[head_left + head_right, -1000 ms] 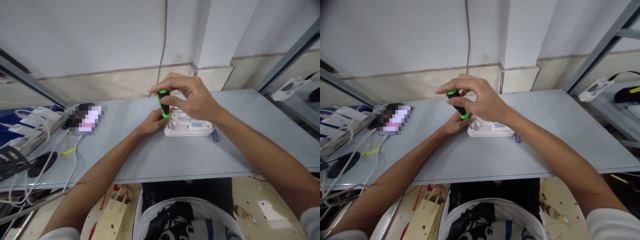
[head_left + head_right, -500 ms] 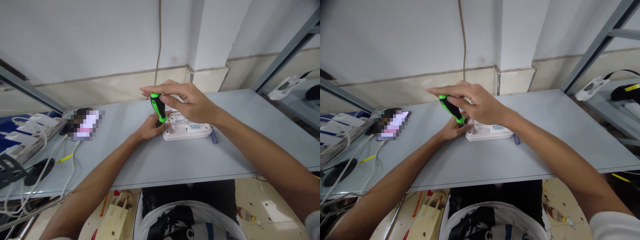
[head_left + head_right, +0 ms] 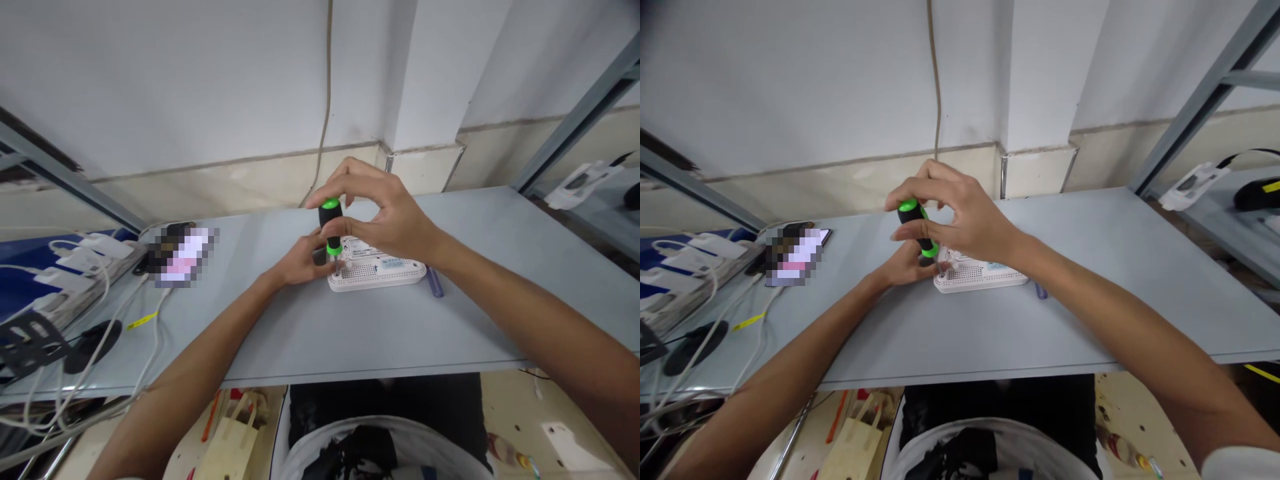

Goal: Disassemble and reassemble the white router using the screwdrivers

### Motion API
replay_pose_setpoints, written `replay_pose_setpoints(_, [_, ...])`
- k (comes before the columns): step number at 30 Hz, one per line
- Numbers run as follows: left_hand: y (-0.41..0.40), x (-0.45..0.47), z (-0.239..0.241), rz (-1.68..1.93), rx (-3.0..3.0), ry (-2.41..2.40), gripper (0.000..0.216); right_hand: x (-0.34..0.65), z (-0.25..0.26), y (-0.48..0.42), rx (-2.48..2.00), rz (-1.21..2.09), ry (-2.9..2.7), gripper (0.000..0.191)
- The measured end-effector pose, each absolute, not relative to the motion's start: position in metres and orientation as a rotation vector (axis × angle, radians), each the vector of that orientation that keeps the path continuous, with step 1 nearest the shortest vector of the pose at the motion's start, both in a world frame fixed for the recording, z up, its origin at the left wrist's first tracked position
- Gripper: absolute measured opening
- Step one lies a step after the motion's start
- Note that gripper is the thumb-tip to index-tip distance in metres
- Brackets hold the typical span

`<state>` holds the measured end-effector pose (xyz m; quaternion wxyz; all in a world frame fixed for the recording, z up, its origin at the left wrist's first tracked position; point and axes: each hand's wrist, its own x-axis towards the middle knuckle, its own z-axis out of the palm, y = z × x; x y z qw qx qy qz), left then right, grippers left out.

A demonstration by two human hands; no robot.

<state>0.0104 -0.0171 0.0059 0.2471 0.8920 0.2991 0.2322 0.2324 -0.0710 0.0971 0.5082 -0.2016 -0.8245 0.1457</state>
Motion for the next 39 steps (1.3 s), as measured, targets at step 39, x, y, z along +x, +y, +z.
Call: replay_pose_setpoints(39, [-0.044,0.020,0.017,0.854,1.657,0.625,0.025,0.236,0.108,-0.085,-0.595,0.237,-1.946,0.022])
